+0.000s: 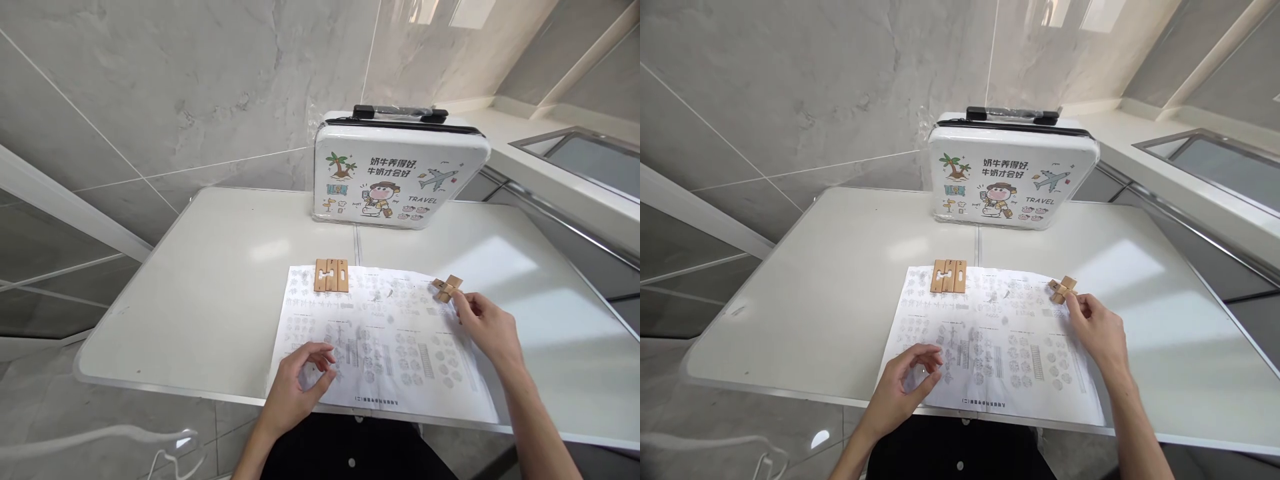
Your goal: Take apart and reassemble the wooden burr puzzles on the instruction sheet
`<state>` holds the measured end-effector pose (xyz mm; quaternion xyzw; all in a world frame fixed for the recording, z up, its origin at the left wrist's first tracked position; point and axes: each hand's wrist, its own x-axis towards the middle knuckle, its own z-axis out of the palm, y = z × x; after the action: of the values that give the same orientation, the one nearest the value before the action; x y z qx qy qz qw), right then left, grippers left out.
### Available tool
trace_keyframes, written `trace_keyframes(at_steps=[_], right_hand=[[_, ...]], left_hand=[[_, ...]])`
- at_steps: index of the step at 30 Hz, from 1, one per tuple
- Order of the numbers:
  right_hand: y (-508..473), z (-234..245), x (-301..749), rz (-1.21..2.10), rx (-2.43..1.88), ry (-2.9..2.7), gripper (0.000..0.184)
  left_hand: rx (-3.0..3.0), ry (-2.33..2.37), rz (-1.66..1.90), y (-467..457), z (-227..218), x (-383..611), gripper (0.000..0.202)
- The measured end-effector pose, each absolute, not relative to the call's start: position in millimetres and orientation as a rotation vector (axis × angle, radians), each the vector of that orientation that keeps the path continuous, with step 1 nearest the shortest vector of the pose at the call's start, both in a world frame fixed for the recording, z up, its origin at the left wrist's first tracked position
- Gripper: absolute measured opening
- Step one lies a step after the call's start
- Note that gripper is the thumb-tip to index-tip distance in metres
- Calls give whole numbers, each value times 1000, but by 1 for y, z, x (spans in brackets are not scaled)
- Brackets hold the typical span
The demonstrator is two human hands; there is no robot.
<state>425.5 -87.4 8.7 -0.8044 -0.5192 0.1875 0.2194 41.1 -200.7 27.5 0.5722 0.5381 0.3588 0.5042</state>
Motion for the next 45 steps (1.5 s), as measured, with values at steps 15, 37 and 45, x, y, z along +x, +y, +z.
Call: trace_keyframes(at_steps=[15,37,45], right_hand=[[-98,0,428,587,-2175,-1450,58],[-183,-1,331,1060,-1565,-1623,36],[-181,-4,332,1050,-1559,-1630,37]], left_hand=[[1433,1325,835,-199,31,42,26],[2117,1555,800,-119,28,50,40],[2343,1391,719,-35,16,44,79]])
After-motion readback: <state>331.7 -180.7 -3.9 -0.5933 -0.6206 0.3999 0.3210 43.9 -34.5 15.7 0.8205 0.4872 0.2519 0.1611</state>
